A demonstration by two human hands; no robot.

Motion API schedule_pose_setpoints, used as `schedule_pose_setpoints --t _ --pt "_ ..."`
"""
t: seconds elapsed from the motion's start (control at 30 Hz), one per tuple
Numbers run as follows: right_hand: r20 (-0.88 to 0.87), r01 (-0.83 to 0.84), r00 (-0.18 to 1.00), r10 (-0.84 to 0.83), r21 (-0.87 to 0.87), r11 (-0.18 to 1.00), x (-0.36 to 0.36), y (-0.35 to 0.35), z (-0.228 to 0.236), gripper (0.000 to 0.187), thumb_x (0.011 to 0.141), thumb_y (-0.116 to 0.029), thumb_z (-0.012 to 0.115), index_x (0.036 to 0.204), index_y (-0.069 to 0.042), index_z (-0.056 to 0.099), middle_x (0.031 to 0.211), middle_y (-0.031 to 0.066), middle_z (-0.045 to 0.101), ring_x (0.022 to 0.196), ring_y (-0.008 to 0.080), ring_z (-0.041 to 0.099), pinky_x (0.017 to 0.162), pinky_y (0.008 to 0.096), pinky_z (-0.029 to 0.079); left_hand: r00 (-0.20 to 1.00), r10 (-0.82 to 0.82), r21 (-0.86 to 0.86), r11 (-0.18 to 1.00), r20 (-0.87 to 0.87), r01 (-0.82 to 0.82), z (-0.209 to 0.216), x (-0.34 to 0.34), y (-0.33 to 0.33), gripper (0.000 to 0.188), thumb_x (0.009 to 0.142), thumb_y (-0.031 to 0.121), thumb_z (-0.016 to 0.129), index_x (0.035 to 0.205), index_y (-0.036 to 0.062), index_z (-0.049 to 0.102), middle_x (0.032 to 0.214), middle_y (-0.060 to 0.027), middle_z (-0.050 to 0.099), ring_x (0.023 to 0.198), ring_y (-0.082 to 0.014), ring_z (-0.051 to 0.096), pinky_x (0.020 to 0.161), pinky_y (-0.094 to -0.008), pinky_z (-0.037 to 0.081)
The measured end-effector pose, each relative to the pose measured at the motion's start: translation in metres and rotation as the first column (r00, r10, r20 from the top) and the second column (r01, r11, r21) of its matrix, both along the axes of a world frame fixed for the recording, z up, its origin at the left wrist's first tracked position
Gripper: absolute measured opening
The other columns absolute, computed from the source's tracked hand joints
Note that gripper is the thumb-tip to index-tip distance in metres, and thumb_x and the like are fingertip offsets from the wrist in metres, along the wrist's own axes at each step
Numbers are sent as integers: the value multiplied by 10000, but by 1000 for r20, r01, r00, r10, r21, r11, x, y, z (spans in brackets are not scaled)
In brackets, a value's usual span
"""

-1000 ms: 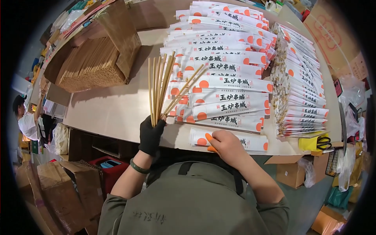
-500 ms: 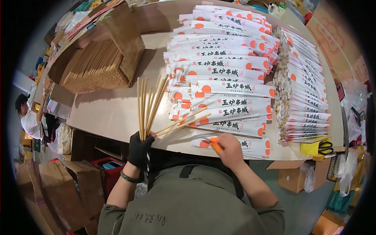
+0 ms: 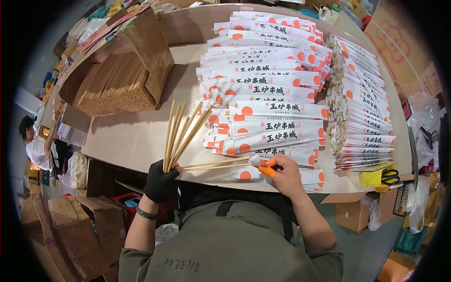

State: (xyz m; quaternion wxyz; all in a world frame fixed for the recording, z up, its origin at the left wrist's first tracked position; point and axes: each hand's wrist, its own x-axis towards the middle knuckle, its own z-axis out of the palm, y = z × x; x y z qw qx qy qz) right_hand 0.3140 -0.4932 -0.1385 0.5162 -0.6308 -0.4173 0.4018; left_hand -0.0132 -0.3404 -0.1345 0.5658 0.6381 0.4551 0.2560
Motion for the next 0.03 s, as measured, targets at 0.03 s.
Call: schedule_pose_setpoints --t 0.03 --pt "-4 -17 1000 17 -2 1000 0 0 2 116 810 -91 757 837 -20 670 749 -10 495 660 63 472 600 241 397 1000 7 -11 1000 22 -6 -2 -1 1 65 829 51 655 873 7 635 803 -26 642 760 -98 581 720 -248 470"
